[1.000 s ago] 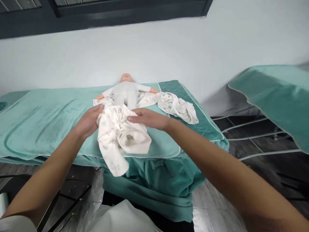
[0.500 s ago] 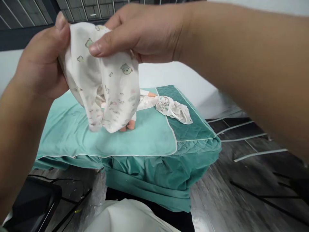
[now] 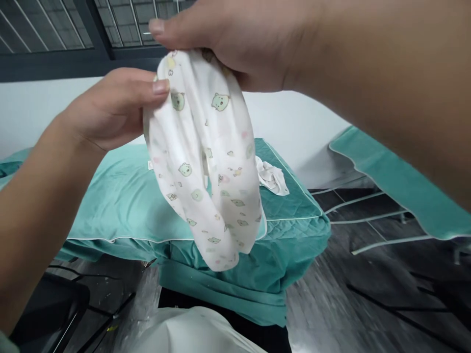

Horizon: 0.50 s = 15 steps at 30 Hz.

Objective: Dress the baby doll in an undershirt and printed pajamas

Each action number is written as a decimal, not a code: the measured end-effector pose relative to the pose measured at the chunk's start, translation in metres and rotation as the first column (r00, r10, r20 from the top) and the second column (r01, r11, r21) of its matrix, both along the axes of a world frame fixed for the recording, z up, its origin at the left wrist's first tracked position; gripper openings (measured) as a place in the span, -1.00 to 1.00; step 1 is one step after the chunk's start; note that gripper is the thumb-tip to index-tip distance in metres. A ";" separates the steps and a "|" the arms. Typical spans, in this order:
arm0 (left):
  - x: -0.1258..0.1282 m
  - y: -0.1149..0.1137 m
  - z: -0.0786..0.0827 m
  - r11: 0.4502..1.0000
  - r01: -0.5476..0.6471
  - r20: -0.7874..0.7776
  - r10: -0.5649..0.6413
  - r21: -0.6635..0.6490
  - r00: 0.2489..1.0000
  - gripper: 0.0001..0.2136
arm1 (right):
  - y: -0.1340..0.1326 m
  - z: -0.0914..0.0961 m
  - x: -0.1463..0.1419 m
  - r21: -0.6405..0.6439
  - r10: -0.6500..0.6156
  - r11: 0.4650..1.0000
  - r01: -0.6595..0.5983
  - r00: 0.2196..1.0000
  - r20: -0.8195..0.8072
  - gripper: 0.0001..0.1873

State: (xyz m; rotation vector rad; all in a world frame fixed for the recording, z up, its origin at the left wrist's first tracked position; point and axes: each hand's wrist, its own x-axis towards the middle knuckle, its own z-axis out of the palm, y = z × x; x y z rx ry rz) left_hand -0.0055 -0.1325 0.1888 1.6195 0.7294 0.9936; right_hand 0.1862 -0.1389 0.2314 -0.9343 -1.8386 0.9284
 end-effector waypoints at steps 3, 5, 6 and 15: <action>0.010 -0.005 -0.002 0.997 -0.034 0.016 0.035 -0.072 0.999 -0.87 | 0.000 0.000 0.005 0.032 0.095 0.994 -0.103 0.976 0.195 -0.69; 0.014 -0.006 -0.004 0.999 -0.045 -0.062 0.043 -0.021 0.997 -0.95 | 0.003 -0.001 0.010 0.026 0.148 0.987 -0.161 0.952 0.269 -0.68; 0.014 -0.003 -0.007 0.999 -0.044 -0.115 0.046 0.020 0.992 -0.95 | 0.005 -0.002 0.012 0.035 0.146 0.986 -0.165 0.938 0.315 -0.66; -0.033 0.077 -0.053 0.946 -0.197 -0.086 0.226 0.256 0.970 -0.67 | 0.030 -0.032 0.030 -0.004 0.073 0.993 -0.120 0.579 0.812 -0.43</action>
